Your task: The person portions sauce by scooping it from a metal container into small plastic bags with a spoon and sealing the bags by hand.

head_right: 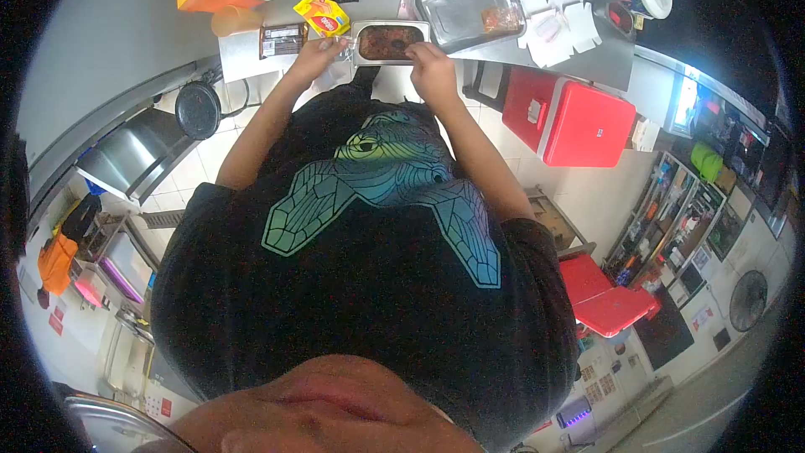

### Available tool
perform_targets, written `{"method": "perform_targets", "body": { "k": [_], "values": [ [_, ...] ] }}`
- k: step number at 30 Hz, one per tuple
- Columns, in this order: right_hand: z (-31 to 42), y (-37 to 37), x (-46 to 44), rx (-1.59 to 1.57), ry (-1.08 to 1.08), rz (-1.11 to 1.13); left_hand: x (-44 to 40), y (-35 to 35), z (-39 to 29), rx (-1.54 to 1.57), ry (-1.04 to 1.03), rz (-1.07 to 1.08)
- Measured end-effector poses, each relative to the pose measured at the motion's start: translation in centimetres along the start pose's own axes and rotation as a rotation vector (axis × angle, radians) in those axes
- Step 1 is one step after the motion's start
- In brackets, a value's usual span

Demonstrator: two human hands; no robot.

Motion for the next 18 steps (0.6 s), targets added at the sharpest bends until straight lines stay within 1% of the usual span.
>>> {"method": "perform_targets", "body": {
  "k": [3, 6, 9, 12, 15, 18],
  "values": [
    [-1.9, -0.7, 1.3, 0.055, -0.179, -0.015, -0.5, -0.1, 0.9, 0.006, -0.020, 0.034],
    [-5.0, -3.2, 2.2, -0.349, -0.735, -0.088, -0.6, -0.1, 1.2, -0.004, -0.038, 0.040],
    [-6.2, -4.8, 2.0, -0.778, -0.982, -0.204, -0.7, -0.2, 1.5, 0.012, -0.038, 0.036],
    [-5.9, -4.6, 1.6, -0.801, -1.002, -0.133, -1.2, -0.2, 2.4, -0.018, -0.027, 0.037],
    [-6.8, -5.1, 2.0, -0.908, -1.065, -0.245, -1.5, -0.2, 3.0, -0.043, -0.019, 0.019],
    [-7.7, -4.7, 2.2, -0.822, -1.106, -0.333, -0.8, -0.3, 2.2, -0.011, -0.032, 0.007]
  ]
}}
Point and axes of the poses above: each hand's wrist, its own x-axis away from the middle knuckle, its own y-axis out of the back of the hand, z = x × y, the point moved 1 cm from there along -x, towards the middle knuckle, and after that the axes turned 2 degrees about -z, right-handed, at the moved point
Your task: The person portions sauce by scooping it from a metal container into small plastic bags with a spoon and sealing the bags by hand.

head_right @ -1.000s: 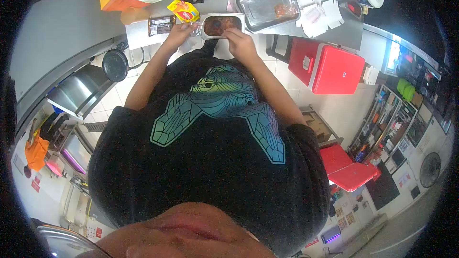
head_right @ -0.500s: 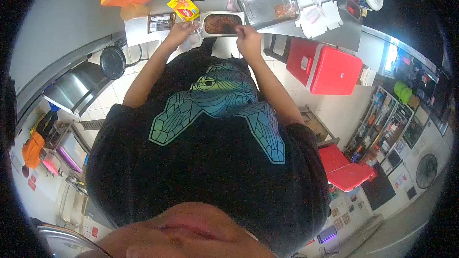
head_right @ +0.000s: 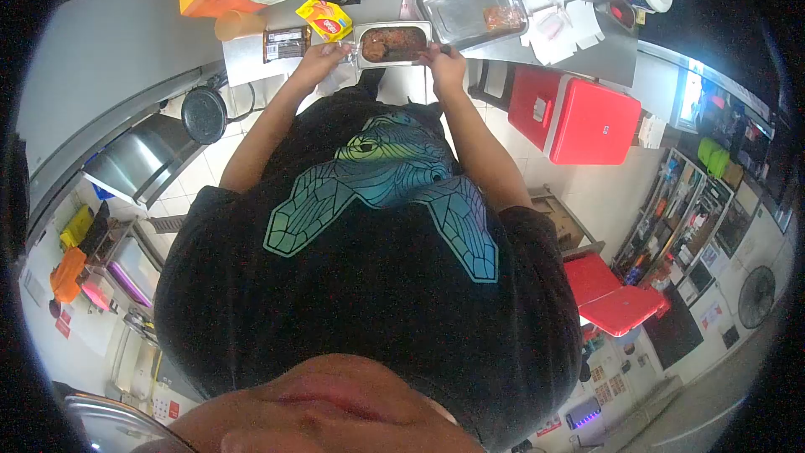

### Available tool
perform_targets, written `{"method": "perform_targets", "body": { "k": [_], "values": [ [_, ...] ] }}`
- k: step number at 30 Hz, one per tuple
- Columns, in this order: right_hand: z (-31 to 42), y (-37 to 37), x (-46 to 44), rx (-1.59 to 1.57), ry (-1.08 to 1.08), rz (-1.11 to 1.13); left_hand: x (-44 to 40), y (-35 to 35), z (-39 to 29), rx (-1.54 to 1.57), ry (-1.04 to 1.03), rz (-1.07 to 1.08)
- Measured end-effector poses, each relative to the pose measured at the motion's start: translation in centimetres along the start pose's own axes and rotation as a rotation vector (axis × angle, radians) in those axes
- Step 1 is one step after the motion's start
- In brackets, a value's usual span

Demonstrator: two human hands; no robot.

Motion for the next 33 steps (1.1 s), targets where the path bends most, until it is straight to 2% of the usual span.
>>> {"method": "perform_targets", "body": {
  "k": [8, 11, 17, 20, 23, 26, 33],
  "values": [
    [-0.4, 1.3, -1.6, -0.149, 0.000, -0.034, 0.3, -0.2, -0.3, 0.060, -0.034, 0.022],
    [-0.9, 1.6, -2.6, -0.213, -0.034, -0.030, 0.4, 0.3, -1.0, 0.031, 0.040, 0.083],
    [0.3, 2.1, -2.0, -0.290, -0.079, 0.026, -0.6, 0.5, 1.4, 0.043, -0.121, 0.123],
    [0.3, 2.8, -2.6, -0.321, -0.087, 0.049, 0.0, 0.7, 0.1, -0.028, -0.168, 0.119],
    [0.8, 3.2, -2.2, -0.369, -0.074, 0.086, -1.0, 0.9, 0.7, -0.311, -0.173, 0.089],
    [1.8, 3.5, -1.3, -0.404, -0.082, 0.089, 0.5, 0.7, -3.0, -0.471, -0.216, 0.140],
    [2.8, 4.0, 0.5, -0.510, -0.084, 0.123, -0.1, -0.3, -3.3, -0.414, -0.279, 0.191]
  ]
}}
Point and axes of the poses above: each hand's wrist, its own x-axis away from the middle knuckle, its own y-axis out of the back of the hand, z = x × y, the point moved 1 cm from there along -x, towards the middle knuckle, and after that the axes turned 2 degrees about -z, right-handed, at the moved point
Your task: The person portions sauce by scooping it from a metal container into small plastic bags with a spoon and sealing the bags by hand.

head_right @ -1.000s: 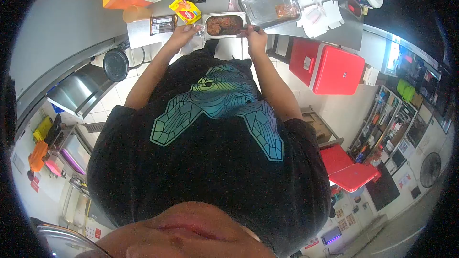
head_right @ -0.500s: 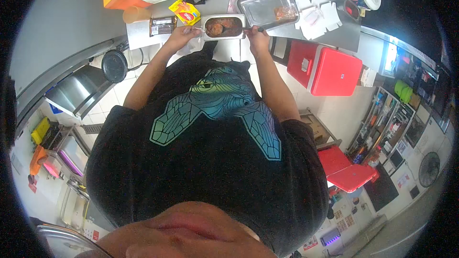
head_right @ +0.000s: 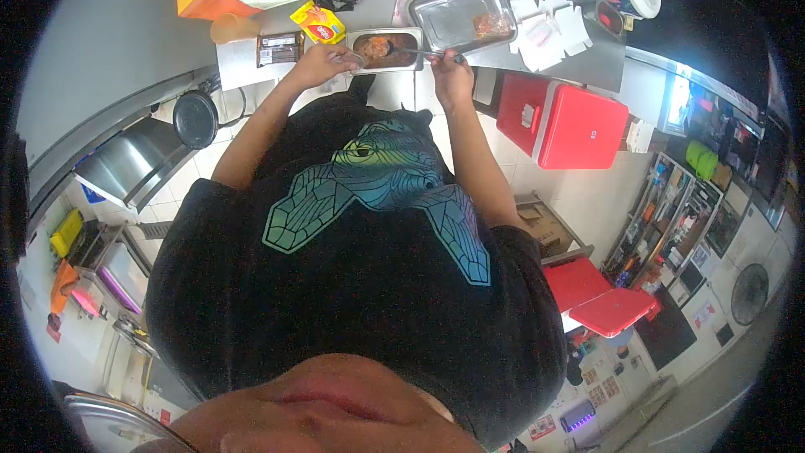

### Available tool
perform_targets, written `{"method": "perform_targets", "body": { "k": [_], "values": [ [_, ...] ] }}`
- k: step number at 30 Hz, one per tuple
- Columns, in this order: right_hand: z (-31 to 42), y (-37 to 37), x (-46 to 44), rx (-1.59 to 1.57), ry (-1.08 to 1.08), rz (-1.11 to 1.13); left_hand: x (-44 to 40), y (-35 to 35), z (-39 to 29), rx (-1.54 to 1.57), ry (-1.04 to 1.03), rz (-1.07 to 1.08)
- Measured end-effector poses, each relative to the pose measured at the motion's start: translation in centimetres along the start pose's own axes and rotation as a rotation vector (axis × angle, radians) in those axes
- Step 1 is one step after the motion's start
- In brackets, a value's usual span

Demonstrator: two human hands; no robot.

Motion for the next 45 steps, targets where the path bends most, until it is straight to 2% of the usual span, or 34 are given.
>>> {"method": "perform_targets", "body": {
  "k": [5, 9, 11, 15, 23, 27, 29, 32, 35, 45],
  "values": [
    [-0.5, -0.1, 0.9, -0.015, 0.079, 0.065, -1.4, -0.8, 0.8, 0.105, -0.061, 0.042],
    [0.6, -2.0, 3.4, 0.069, 0.215, 0.082, -0.7, -0.4, -1.9, 0.276, -0.020, 0.016],
    [1.8, -3.5, 4.7, 0.172, 0.342, 0.135, -0.4, -0.2, -3.1, 0.431, -0.049, 0.032],
    [5.4, -6.8, 7.8, 0.538, 0.552, 0.204, -1.1, -0.4, -2.9, 0.372, -0.053, 0.007],
    [10.8, -13.5, 13.6, 0.812, 0.769, 0.385, -0.3, 1.2, -7.7, 0.417, -0.160, -0.071],
    [12.4, -16.6, 17.0, 0.936, 0.885, 0.428, 0.6, 2.4, -10.4, 0.493, -0.314, -0.051],
    [13.3, -17.6, 18.2, 1.049, 1.066, 0.484, 1.0, 2.7, -11.4, 0.430, -0.384, -0.078],
    [14.2, -19.6, 20.5, 1.131, 1.270, 0.576, 1.1, 2.7, -11.5, 0.569, -0.386, 0.004],
    [14.3, -21.2, 21.6, 1.171, 1.465, 0.673, 1.2, 3.4, -12.6, 0.510, -0.380, -0.071],
    [14.7, -21.7, 22.8, 1.141, 1.566, 0.672, 1.4, 3.6, -15.1, 0.436, -0.503, -0.243]
  ]
}}
Point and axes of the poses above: each hand's wrist, its own x-axis away from the middle knuckle, its own y-axis out of the back of the hand, z = x × y, the point moved 1 cm from there along -x, towards the middle knuckle, and after that the axes turned 2 degrees about -z, right-handed, at the moved point
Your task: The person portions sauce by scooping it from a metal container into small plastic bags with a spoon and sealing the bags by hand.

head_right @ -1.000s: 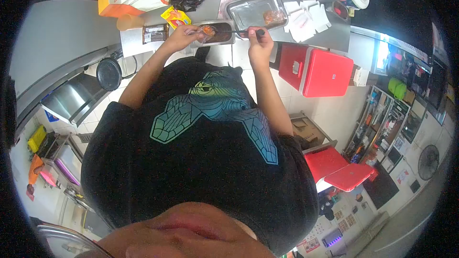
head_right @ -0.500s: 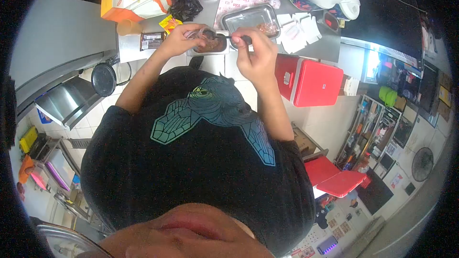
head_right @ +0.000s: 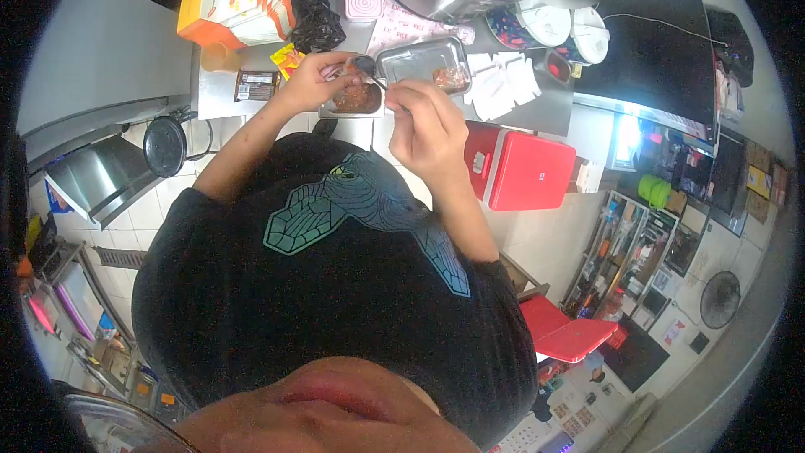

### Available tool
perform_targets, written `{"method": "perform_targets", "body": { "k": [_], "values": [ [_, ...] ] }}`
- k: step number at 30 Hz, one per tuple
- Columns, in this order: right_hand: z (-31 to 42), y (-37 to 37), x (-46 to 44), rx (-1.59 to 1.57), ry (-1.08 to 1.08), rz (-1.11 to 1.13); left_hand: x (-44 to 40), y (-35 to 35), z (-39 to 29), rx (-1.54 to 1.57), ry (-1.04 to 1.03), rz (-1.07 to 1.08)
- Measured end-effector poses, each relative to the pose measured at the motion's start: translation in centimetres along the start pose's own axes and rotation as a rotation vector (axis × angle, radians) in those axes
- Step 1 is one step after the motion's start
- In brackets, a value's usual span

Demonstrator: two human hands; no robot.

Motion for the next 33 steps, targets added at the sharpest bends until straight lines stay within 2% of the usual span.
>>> {"method": "perform_targets", "body": {
  "k": [4, 7, 10, 13, 16, 30, 33],
  "values": [
    [-0.1, 0.0, 0.1, 0.023, -0.027, -0.035, -0.6, 0.7, -1.2, -0.112, 0.051, 0.055],
    [-0.4, 0.7, 0.6, 0.029, -0.006, -0.048, -0.8, 0.0, -1.2, -0.020, 0.111, 0.056],
    [-0.4, 0.6, 0.3, 0.057, 0.032, -0.057, -1.4, 0.2, -1.8, -0.023, -0.084, -0.037],
    [-0.2, 1.4, 1.0, 0.076, 0.040, -0.100, -1.5, -0.8, -1.2, 0.050, -0.076, -0.044],
    [-0.6, 1.2, 0.6, 0.073, 0.024, -0.130, -2.3, 0.4, -0.5, -0.056, -0.005, 0.026],
    [-1.3, 1.7, 2.3, 0.029, -0.016, -0.213, -2.3, 0.4, -2.3, -0.169, -0.193, -0.065],
    [-1.6, 1.9, 2.5, 0.033, -0.070, -0.167, -2.4, 0.6, -2.2, -0.187, -0.199, -0.084]
  ]
}}
Point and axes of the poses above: each hand's wrist, its own x-axis away from the middle knuckle, its own y-axis out of the back of the hand, z = x × y, the point moved 1 cm from there along -x, towards the middle knuckle, and after that the axes turned 2 degrees about -z, right-handed, at the moved point
